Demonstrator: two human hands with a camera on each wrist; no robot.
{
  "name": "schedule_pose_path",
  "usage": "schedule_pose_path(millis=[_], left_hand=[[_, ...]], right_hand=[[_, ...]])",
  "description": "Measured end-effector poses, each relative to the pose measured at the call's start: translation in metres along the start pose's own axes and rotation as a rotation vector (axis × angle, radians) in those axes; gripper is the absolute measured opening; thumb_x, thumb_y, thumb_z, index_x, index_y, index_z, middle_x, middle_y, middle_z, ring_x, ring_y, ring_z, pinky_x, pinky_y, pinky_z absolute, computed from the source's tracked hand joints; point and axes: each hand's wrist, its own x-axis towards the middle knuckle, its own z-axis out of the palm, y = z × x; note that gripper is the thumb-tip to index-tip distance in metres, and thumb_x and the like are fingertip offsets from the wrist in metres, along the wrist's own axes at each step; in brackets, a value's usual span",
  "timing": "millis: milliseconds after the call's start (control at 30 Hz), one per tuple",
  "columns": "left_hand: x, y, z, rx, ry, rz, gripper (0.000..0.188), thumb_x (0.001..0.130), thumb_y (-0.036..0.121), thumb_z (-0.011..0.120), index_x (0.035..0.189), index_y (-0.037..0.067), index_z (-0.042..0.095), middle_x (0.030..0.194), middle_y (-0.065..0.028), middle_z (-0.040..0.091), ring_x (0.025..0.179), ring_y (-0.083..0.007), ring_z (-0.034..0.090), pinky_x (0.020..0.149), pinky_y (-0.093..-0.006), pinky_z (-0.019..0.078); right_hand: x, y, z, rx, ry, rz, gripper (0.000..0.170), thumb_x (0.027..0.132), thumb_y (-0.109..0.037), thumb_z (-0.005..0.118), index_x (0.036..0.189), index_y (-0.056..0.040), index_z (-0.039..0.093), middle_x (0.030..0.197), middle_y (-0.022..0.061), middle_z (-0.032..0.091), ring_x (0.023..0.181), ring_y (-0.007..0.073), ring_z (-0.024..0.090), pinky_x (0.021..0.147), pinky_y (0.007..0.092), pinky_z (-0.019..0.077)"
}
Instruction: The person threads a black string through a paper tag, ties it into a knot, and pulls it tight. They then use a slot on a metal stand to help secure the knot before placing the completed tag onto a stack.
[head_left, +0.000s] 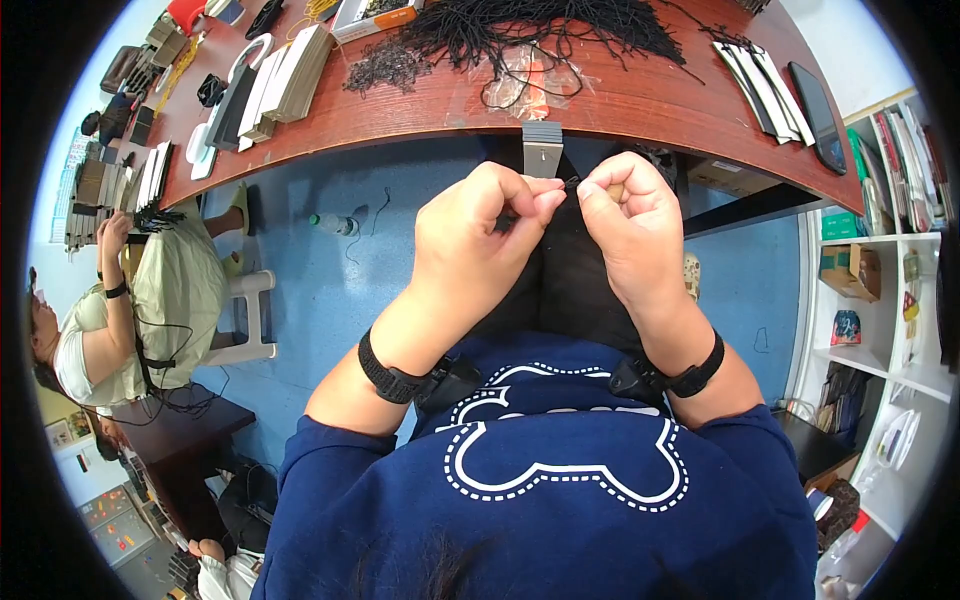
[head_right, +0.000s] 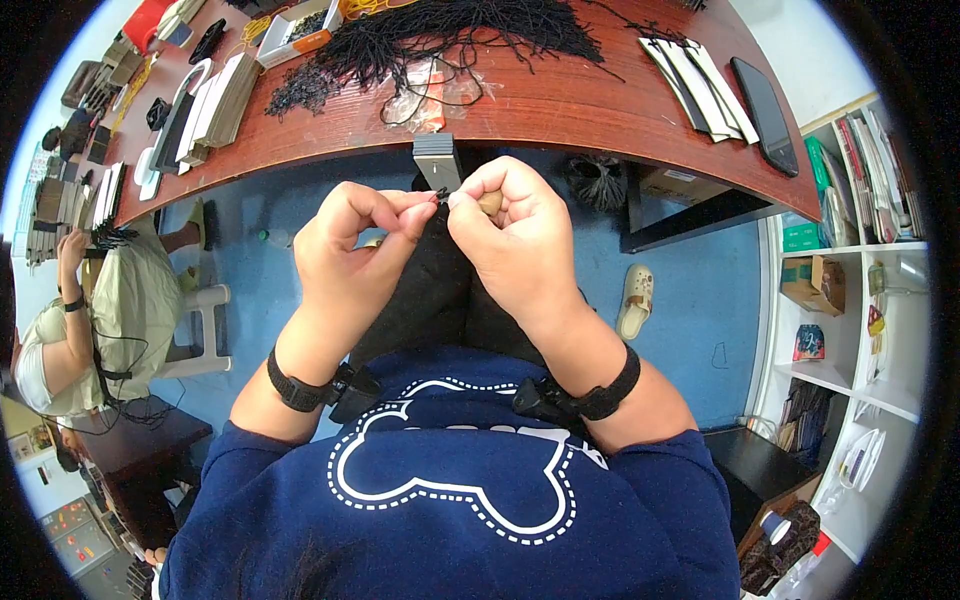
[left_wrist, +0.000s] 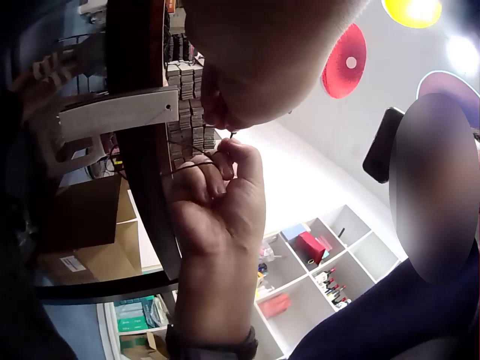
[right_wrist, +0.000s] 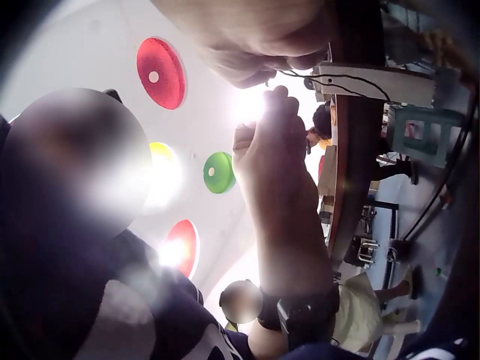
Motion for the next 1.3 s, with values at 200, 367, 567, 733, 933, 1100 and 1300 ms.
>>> schedule_pose_path(millis=[200,367,567,733,933,1100,1300], left_hand=[[-0.001,-0.003,0.001,0.075,0.022,0.092,0.022,0.070,0.006,0.070,0.069,0.007,0.048,0.074,-0.0051,0.066,0.058,-0.0169,0.060,0.050,-0.0258,0.0462],[-0.002,-0.005,0.001,0.118,0.022,0.120,0.022,0.069,0.006,0.070,0.069,0.008,0.048,0.072,-0.0035,0.066,0.055,-0.0174,0.057,0.049,-0.0273,0.0446],[0.001,-0.008,-0.007,0.190,-0.061,0.216,0.016,0.070,0.005,0.069,0.076,0.008,0.054,0.072,-0.0036,0.065,0.056,-0.0177,0.057,0.051,-0.0274,0.0454],[0.001,0.001,-0.006,-0.265,-0.151,-0.319,0.022,0.080,0.006,0.062,0.101,0.003,0.060,0.077,-0.0059,0.065,0.071,-0.0075,0.061,0.065,-0.0216,0.0481],[0.000,-0.006,-0.007,-0.226,-0.217,-0.356,0.009,0.080,0.005,0.062,0.087,0.001,0.061,0.076,-0.0051,0.061,0.069,-0.0087,0.058,0.062,-0.0214,0.0468],[0.004,-0.007,-0.009,-0.249,-0.137,-0.315,0.007,0.081,0.005,0.061,0.087,0.001,0.060,0.077,-0.0029,0.060,0.070,-0.0081,0.057,0.065,-0.0213,0.0467],[-0.006,-0.009,0.004,-0.754,-0.105,-0.567,0.022,0.082,0.004,0.060,0.103,0.000,0.059,0.089,-0.0032,0.060,0.077,-0.0080,0.055,0.071,-0.0218,0.0461]], right_hand=[[-0.001,0.002,0.002,-0.016,0.001,-0.034,0.008,0.082,0.000,0.055,0.078,-0.0052,0.051,0.065,-0.0063,0.049,0.055,-0.0019,0.041,0.048,0.0147,0.0317],[-0.002,0.002,0.004,-0.014,-0.007,-0.026,0.007,0.082,-0.001,0.055,0.079,-0.0051,0.051,0.065,-0.0063,0.049,0.056,-0.0017,0.041,0.049,0.0147,0.0323],[-0.001,-0.001,0.001,0.030,-0.042,0.134,0.003,0.083,-0.002,0.055,0.084,-0.0033,0.054,0.069,-0.0058,0.051,0.060,-0.0014,0.043,0.053,0.0149,0.0341],[-0.002,0.004,-0.006,0.114,-0.107,0.167,0.004,0.084,-0.003,0.056,0.087,-0.0025,0.055,0.074,-0.0047,0.053,0.063,-0.0008,0.046,0.056,0.0146,0.0357],[-0.004,0.002,-0.004,0.065,-0.134,0.188,0.003,0.084,-0.003,0.056,0.087,-0.0032,0.055,0.076,-0.0048,0.053,0.066,-0.0003,0.047,0.058,0.0146,0.0370],[-0.003,0.001,-0.005,0.035,-0.143,0.171,0.003,0.084,-0.004,0.056,0.088,-0.0034,0.055,0.077,-0.0048,0.053,0.067,-0.0003,0.047,0.058,0.0146,0.0369],[-0.003,0.005,0.001,0.132,-0.117,0.169,0.007,0.086,-0.008,0.056,0.089,-0.0027,0.055,0.073,-0.0005,0.057,0.056,0.0022,0.047,0.050,0.0159,0.0371]])
